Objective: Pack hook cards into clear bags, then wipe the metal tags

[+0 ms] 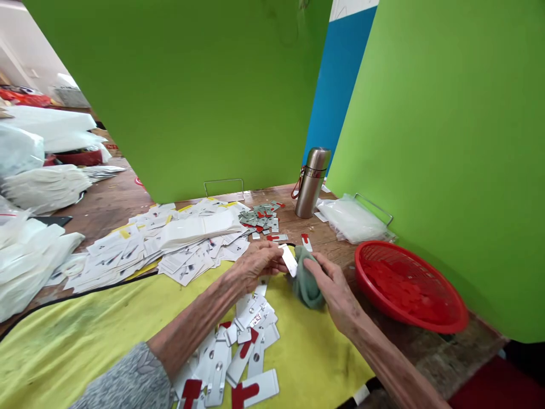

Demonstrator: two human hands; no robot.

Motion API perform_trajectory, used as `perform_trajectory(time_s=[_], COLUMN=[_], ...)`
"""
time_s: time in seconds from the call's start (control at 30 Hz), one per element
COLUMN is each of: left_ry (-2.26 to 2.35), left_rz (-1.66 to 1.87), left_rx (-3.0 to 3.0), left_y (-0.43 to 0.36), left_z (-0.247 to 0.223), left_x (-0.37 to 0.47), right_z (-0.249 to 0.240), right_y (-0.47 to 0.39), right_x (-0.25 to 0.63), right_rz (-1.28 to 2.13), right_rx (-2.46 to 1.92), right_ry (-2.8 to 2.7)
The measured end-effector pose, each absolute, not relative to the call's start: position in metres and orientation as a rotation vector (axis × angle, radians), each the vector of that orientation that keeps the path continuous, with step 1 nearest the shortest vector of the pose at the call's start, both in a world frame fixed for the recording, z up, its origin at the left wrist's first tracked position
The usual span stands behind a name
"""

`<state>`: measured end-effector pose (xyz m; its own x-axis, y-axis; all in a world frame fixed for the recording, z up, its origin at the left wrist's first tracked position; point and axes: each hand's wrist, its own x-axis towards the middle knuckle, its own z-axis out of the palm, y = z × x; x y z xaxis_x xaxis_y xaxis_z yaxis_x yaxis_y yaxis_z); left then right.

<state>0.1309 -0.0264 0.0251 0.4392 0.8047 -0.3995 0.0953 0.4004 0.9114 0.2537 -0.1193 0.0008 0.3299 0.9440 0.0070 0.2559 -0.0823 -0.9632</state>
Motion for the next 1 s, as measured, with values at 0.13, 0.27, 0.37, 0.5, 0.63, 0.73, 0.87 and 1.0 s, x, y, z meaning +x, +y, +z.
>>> perform_trajectory(time_s=[0.13, 0.27, 0.37, 0.5, 0.63, 0.73, 0.87, 1.0], left_ry=[0.999, 0.951, 0.973, 1.186, 1.347, 1.403, 1.472, 1.545], left_rz=[0.604, 0.578, 0.434, 0.279, 0.367, 0.332, 0.231, 0.145], left_rx=[1.116, 1.114, 1.256, 1.894, 2.203, 2.229, 2.190, 2.164], left_y=[-0.043, -0.054, -0.053, -0.032, 0.000, 0.016, 0.024, 0.028], left_z=[0.022, 0.020, 0.022, 0.026, 0.021, 0.014, 0.007, 0.005], left_x=[0.129, 0.106, 0.081, 0.075, 0.111, 0.135, 0.144, 0.147], right_z=[0.000, 0.002, 0.002, -0.009, -0.018, -0.019, -0.018, -0.020], right_y=[-0.114, -0.124, -0.133, -0.137, -0.136, -0.136, -0.136, -0.136], right_x=[0.239, 0.233, 0.240, 0.248, 0.248, 0.247, 0.249, 0.250], right_rz=[1.122, 1.400, 1.513, 1.514, 1.527, 1.552, 1.521, 1.530], right_rx=[-1.414, -1.266, -1.243, -1.302, -1.308, -1.282, -1.299, -1.275], right_ry=[-1.015, -1.028, -1.063, -0.994, -1.003, -0.988, -0.999, -1.012])
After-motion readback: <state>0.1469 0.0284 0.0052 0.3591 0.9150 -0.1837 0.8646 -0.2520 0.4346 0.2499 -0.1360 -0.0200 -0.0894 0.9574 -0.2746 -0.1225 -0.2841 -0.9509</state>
